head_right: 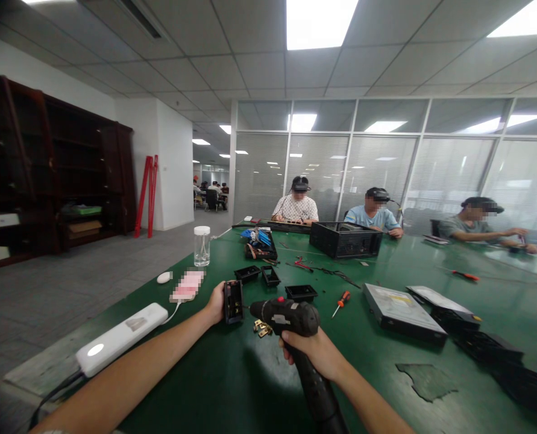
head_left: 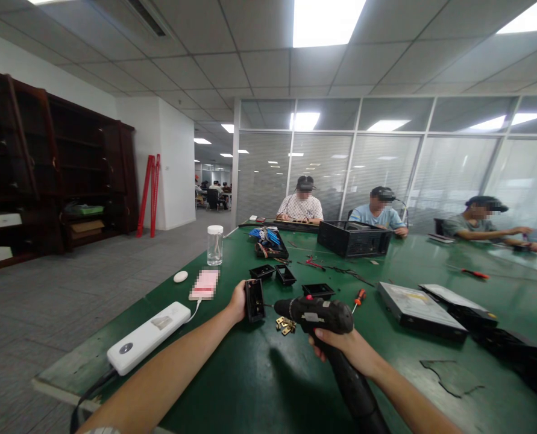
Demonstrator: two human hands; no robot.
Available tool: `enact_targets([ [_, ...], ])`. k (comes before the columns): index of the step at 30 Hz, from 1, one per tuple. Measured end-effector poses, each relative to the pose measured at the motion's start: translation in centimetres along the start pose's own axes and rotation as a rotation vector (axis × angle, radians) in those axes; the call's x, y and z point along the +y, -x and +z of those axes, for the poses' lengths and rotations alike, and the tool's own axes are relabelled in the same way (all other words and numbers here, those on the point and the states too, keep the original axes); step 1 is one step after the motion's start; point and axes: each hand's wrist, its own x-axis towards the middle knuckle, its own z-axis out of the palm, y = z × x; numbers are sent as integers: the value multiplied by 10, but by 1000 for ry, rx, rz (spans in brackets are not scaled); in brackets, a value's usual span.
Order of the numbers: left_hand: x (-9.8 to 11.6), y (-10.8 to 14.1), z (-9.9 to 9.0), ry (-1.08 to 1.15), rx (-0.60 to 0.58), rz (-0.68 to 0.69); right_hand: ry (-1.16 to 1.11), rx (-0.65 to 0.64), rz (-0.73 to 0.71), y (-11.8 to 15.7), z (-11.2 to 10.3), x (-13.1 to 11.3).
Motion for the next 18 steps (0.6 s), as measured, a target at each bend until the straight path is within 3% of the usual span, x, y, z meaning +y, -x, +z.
enact_targets([
  [18, 2, 5, 5, -19, -6, -3, -20, -16, -12, 0, 1, 1],
])
